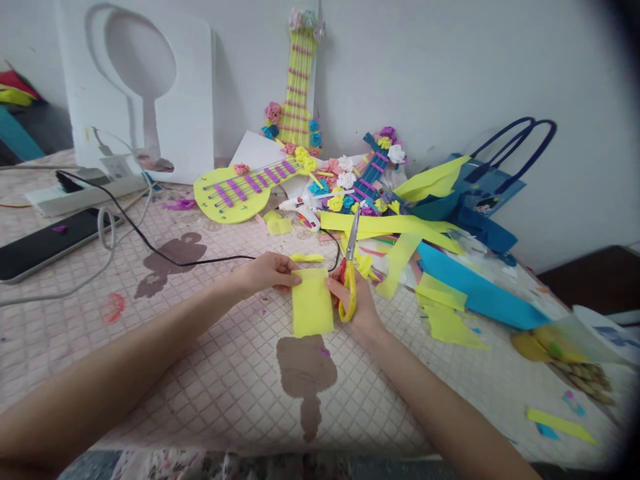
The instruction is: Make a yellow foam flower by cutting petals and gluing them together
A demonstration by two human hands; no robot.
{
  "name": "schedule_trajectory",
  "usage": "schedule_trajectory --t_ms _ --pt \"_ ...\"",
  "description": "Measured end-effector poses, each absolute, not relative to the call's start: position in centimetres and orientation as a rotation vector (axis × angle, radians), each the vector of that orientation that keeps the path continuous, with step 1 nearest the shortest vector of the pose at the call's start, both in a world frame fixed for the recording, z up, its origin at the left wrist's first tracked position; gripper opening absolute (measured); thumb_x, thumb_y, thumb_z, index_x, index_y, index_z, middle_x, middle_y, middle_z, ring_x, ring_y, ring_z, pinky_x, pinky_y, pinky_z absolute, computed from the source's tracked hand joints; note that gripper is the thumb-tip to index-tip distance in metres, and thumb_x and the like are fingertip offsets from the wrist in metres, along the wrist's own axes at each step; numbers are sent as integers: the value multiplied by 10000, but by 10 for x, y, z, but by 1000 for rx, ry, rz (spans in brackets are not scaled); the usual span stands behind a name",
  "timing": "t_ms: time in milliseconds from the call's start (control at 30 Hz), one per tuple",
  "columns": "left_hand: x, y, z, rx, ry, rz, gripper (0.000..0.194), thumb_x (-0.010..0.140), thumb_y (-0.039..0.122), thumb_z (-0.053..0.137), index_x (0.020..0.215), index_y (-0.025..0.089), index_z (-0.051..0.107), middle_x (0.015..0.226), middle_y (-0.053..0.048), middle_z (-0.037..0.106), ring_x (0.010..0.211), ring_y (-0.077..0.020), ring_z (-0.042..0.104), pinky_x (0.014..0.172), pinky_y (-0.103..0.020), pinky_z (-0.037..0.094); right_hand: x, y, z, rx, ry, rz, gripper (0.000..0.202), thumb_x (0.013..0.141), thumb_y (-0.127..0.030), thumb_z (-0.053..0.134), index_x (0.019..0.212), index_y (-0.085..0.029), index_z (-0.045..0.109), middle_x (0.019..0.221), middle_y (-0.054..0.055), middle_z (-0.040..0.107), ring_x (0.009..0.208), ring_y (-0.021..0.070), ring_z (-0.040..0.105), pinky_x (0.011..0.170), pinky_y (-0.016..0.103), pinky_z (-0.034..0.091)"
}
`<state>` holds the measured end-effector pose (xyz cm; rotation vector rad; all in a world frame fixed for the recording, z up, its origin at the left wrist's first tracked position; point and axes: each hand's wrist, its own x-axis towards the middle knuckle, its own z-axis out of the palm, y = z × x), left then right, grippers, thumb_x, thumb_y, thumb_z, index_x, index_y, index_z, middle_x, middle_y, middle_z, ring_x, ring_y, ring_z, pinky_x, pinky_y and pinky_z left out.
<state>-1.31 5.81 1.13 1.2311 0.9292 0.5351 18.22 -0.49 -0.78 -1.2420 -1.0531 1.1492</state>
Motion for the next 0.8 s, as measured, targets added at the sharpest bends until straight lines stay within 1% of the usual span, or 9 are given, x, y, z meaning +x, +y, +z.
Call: schedule_trajectory --t_ms 100,167,233,300,367,433,600,700,800 --pt "-22 63 17 1290 929 483 251 553 257 803 716 145 649 662 0 668 568 -99 600 593 -225 491 189 -1 -6 -1305 -1171 1122 301 683 -406 700 773 -209 490 557 -72 474 438 83 388 427 221 316" --pt "-29 65 24 1349 879 380 244 559 281 803 712 155 661 641 0 668 546 -101 590 561 -217 476 197 1 -4 -1415 -1350 991 284 685 -404 695 775 -203 515 607 -45 516 497 106 436 485 246 358" --pt "-34 65 30 1385 807 275 241 567 305 801 709 158 673 617 -7 668 527 -106 578 539 -220 464 204 2 -2 -1545 -1585 776 258 696 -375 681 830 -193 557 692 -7 573 600 148 507 579 288 410" --pt "-36 64 35 1398 755 219 237 575 315 801 712 161 682 617 -12 671 522 -106 572 530 -216 455 209 1 -1 -1633 -1804 529 280 714 -326 654 940 -178 584 832 48 621 755 206 564 700 347 443" --pt "-36 62 38 1395 736 213 231 583 314 801 710 162 683 623 -9 671 525 -98 570 527 -205 449 211 0 -3 -1668 -1950 337 334 734 -276 618 1044 -156 581 995 106 616 923 252 566 814 393 439" --pt "-34 61 38 1382 743 226 235 584 313 804 711 160 678 624 -5 669 526 -90 569 527 -195 451 211 -1 -6 -1695 -2020 226 357 750 -250 595 1088 -136 577 1089 142 586 1021 271 544 886 410 424" --pt "-32 61 36 1354 765 276 269 570 318 815 713 149 663 620 -2 666 523 -88 577 526 -194 467 210 -4 -4 -1744 -2095 115 359 790 -250 568 1121 -110 576 1105 170 585 1056 288 541 920 418 428" --pt "-32 61 36 1347 747 306 249 602 306 802 723 147 653 632 2 669 519 -80 576 527 -191 467 210 -7 2 -1787 -2137 73 338 810 -273 561 1097 -97 589 1064 179 607 1021 297 560 880 415 447" --pt "-32 61 36 1337 732 336 237 623 281 795 747 142 650 654 9 675 546 -76 591 551 -187 476 212 -7 5 -1832 -2167 53 333 820 -297 563 1078 -90 603 1014 173 629 951 287 590 835 395 463"
